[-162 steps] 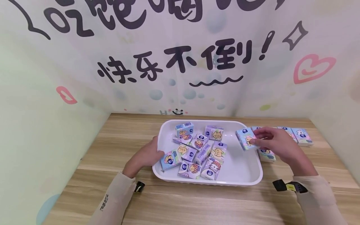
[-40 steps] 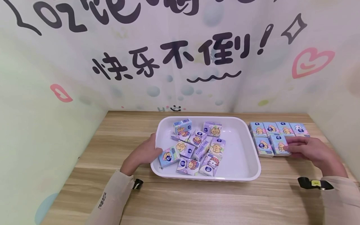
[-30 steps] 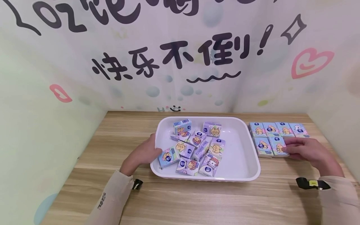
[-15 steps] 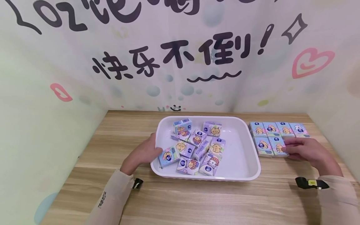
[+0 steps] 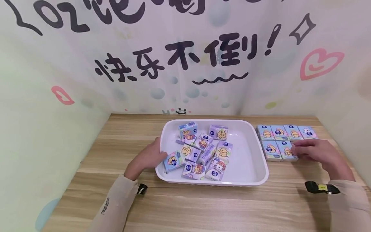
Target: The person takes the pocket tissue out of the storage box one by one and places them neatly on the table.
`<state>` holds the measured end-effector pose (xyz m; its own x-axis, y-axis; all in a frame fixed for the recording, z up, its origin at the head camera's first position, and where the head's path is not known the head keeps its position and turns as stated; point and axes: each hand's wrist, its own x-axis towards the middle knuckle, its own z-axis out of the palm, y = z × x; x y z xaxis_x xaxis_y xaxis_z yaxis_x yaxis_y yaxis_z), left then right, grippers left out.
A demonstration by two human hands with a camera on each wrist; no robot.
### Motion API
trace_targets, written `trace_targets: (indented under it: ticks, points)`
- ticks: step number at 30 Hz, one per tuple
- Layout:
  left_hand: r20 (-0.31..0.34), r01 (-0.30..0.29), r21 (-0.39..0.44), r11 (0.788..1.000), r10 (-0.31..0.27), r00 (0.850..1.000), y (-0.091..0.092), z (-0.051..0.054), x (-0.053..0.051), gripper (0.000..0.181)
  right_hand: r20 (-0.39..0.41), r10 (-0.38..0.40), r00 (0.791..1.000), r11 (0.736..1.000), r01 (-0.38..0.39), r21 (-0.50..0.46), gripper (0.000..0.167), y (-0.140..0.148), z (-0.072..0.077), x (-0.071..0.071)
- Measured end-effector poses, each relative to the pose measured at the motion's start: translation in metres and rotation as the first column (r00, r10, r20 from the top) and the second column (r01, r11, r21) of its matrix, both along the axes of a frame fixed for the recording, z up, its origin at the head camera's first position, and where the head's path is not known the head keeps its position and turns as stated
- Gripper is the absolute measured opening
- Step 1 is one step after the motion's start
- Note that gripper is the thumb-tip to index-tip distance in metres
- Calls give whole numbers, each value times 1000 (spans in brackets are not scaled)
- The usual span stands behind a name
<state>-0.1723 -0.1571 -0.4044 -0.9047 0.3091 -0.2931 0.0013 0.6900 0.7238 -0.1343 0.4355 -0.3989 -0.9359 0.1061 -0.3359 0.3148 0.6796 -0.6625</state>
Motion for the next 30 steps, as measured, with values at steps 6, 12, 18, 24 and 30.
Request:
trace_targets:
  ticks: [6,12,18,24,30]
  points:
    - [-6,-1,-4,1000,1,1000,3,0,1,78,-70,22,997,998,-18,63,66,-14,15,2]
    - [-3,-7,-3,1000,7,1000,3,-2,1,78,-97,63,993,994,-53,100,67,-37,30,-1]
    - [0,-12,-4,1000,12,1000,2,0,2,77,-120,124,985,986,-109,125,64,-62,42,-13]
    - [3,-15,-12,1000,15,1000,1,1,1,75,-151,187,971,975,-164,153,60,-90,49,-26]
    - [0,-17,-16,1000,17,1000,1,1,1,75,-167,256,952,950,-216,225,49,-124,57,-37]
